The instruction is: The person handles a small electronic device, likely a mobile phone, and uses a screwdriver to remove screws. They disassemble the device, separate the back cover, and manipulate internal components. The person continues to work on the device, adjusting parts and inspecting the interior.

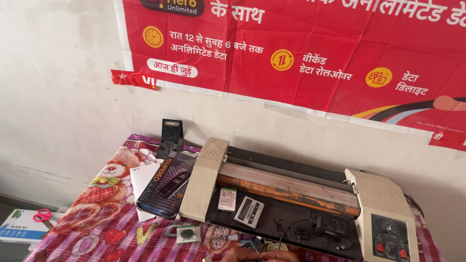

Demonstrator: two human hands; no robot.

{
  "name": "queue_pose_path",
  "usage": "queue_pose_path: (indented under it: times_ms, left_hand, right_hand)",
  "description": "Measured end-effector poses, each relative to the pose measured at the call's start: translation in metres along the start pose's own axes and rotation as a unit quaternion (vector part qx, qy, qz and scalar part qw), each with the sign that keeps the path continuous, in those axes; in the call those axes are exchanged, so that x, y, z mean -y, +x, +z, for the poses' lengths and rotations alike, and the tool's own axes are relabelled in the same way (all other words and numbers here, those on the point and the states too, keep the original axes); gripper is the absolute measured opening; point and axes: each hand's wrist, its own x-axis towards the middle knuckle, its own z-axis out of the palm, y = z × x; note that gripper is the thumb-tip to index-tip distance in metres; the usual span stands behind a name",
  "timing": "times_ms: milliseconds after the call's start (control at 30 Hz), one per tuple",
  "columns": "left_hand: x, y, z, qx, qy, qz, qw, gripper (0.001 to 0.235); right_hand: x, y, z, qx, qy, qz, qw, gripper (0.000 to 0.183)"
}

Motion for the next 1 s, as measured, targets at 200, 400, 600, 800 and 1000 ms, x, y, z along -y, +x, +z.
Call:
queue_pose_path:
  times_ms: [200, 400, 600, 800, 1000]
  left_hand:
    - [0.026, -0.001, 0.009, -0.023, 0.047, 0.074, 0.996, 0.047]
    - [0.054, 0.001, 0.01, 0.003, 0.067, 0.131, 0.989, 0.038]
    - [0.069, 0.003, 0.011, -0.019, 0.107, 0.177, 0.978, 0.035]
    - [0.074, -0.001, 0.014, -0.05, 0.117, 0.228, 0.965, 0.034]
    - [0.062, 0.004, 0.014, -0.043, 0.08, 0.089, 0.992, 0.037]
  right_hand:
    - [-0.015, -0.003, 0.013, -0.038, 0.152, 0.046, 0.987, 0.013]
    - [0.0, -0.005, 0.009, -0.06, 0.221, 0.139, 0.963, 0.044]
    - [0.014, -0.008, 0.011, 0.011, -0.082, -0.031, 0.996, 0.031]
    - [0.005, -0.013, 0.015, -0.048, -0.183, -0.098, 0.977, 0.027]
    - [0.025, -0.012, 0.012, -0.03, -0.116, -0.012, 0.993, 0.023]
